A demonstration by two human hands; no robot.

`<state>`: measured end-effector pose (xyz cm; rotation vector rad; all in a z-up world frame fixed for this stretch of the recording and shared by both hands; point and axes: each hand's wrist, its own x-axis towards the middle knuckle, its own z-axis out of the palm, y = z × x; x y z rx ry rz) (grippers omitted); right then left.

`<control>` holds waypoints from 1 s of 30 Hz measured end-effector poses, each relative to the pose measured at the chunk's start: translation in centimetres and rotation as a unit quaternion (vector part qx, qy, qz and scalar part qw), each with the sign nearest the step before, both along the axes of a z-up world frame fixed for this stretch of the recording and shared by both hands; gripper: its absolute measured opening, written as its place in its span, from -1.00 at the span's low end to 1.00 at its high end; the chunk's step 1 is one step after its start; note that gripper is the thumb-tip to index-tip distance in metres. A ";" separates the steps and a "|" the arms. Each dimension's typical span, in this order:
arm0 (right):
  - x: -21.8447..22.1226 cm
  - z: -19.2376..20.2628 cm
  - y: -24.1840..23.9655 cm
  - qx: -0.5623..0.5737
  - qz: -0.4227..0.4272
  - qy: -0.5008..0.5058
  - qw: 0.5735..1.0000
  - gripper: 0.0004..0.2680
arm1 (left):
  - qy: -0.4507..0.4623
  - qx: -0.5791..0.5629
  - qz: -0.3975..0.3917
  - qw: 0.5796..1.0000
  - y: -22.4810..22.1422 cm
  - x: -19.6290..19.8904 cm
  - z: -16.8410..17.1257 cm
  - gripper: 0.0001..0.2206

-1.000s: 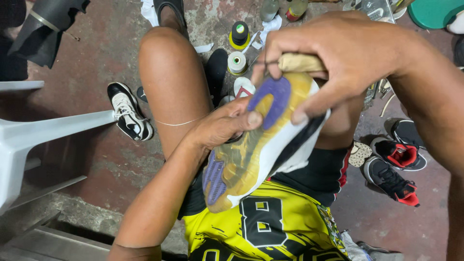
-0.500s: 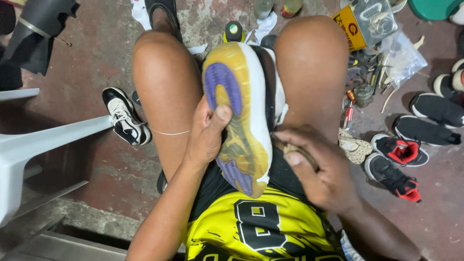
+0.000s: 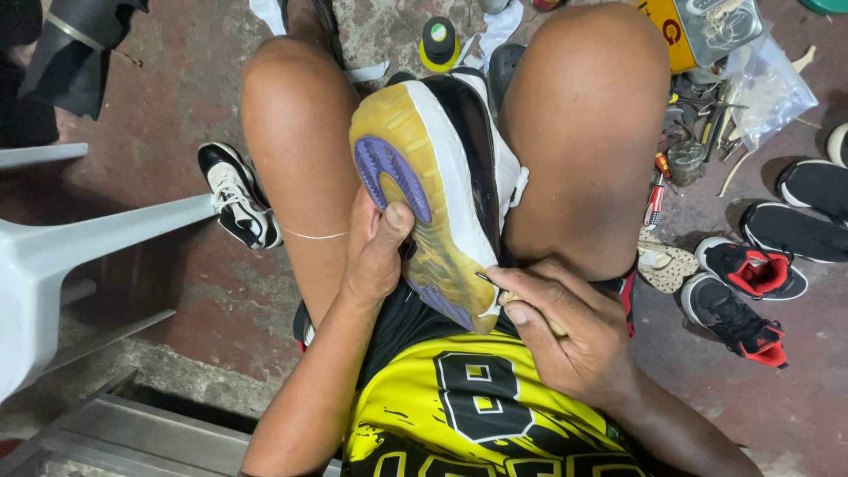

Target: The person uses a hand-held tool to press and re-attach the sole of a sneaker while holding it in their hands.

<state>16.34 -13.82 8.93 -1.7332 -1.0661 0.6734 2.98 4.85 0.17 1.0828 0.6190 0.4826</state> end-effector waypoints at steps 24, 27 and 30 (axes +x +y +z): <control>1.9 3.4 1.3 -0.091 0.038 -0.155 0.983 -0.71 | 0.062 0.092 0.013 0.994 -0.2 2.0 3.4 -0.33; 2.0 3.8 1.4 -0.114 0.043 -0.169 0.978 -0.70 | 0.075 0.102 0.018 0.992 -0.3 2.0 3.7 -0.35; 1.9 3.9 1.7 -0.127 0.036 -0.185 0.974 -0.71 | 0.077 0.106 0.022 0.991 -0.4 2.1 3.7 -0.39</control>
